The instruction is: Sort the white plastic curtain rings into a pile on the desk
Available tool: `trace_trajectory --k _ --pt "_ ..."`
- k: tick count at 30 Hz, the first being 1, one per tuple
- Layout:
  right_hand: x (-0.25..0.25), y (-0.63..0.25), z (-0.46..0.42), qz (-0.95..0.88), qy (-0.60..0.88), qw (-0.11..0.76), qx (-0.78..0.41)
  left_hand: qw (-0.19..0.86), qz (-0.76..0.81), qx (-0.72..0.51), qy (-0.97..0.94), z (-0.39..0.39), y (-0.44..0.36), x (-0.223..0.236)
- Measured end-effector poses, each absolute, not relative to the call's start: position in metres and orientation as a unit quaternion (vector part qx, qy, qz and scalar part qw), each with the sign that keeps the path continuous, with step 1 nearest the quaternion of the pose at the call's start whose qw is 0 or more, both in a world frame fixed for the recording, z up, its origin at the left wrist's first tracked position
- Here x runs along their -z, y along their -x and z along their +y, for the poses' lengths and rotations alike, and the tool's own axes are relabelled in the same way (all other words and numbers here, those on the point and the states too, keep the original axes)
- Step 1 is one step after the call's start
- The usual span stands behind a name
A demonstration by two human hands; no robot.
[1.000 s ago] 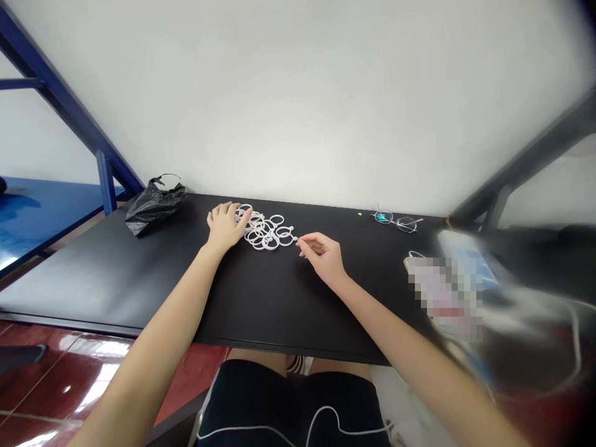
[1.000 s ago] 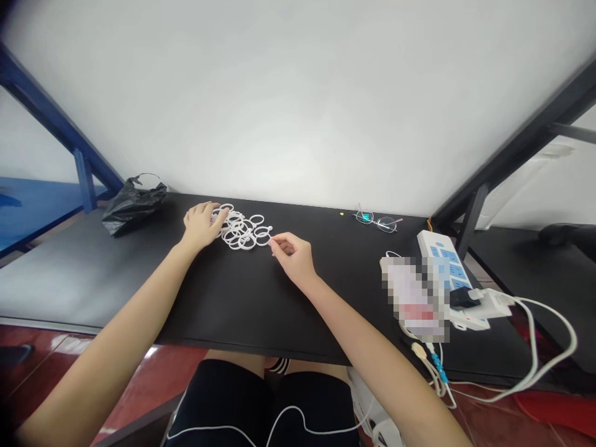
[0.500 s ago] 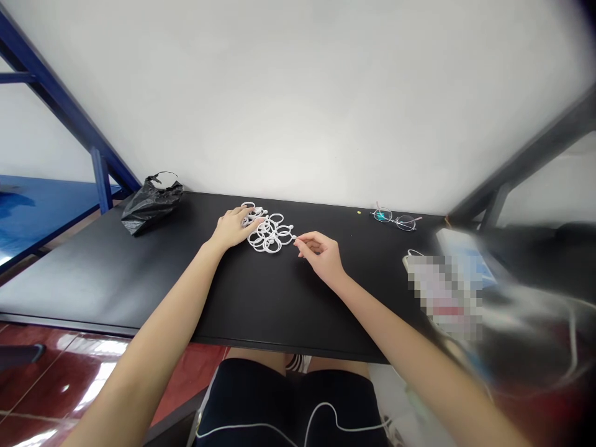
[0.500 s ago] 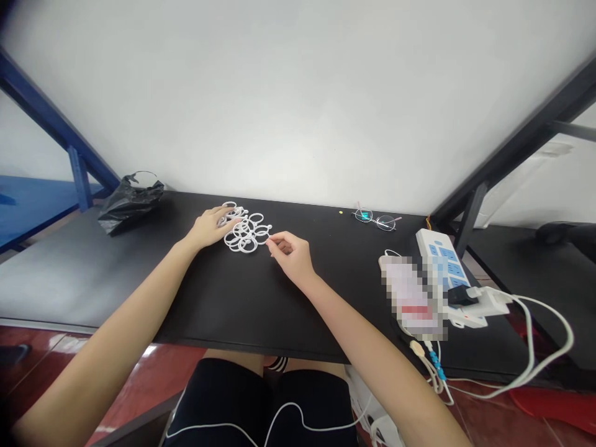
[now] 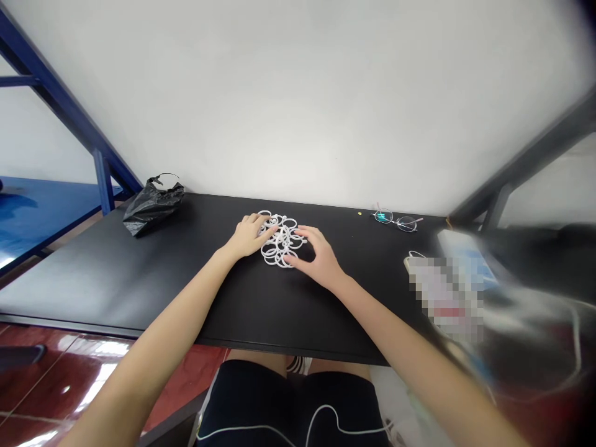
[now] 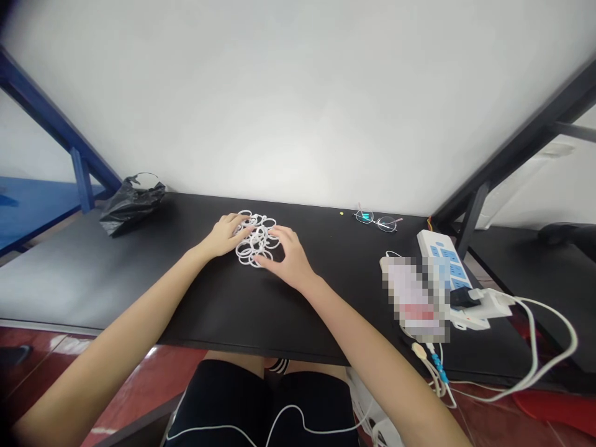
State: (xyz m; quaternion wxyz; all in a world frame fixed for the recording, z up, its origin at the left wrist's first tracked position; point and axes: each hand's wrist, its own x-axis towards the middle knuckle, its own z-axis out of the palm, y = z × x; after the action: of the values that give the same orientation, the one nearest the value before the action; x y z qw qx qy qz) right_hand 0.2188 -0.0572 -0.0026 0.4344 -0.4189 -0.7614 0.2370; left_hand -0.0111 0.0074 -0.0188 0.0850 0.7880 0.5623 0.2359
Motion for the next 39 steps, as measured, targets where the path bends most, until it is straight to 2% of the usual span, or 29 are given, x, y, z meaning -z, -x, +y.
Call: trace_trajectory --k 4,7,14,24,33,39 --pt "0.008 -0.218 -0.059 -0.821 0.447 0.297 -0.193 0.114 0.537 -0.239 -0.801 -0.003 -0.004 0.016" --pt "0.012 -0.219 -0.056 -0.822 0.471 0.259 -0.189 0.146 0.516 -0.239 -0.809 -0.011 -0.012 0.011" --pt "0.019 -0.224 -0.044 -0.774 0.528 0.286 -0.201 0.257 0.467 -0.241 -0.811 -0.023 -0.020 0.002" --pt "0.013 -0.229 -0.043 -0.763 0.520 0.327 -0.201 0.379 0.438 -0.206 -0.789 -0.014 -0.007 -0.001" --pt "0.011 -0.228 -0.045 -0.796 0.502 0.281 -0.190 0.306 0.427 -0.234 -0.818 -0.013 -0.004 0.004" --pt "0.012 -0.229 -0.043 -0.789 0.504 0.294 -0.193 0.353 0.440 -0.233 -0.792 -0.006 0.004 0.007"
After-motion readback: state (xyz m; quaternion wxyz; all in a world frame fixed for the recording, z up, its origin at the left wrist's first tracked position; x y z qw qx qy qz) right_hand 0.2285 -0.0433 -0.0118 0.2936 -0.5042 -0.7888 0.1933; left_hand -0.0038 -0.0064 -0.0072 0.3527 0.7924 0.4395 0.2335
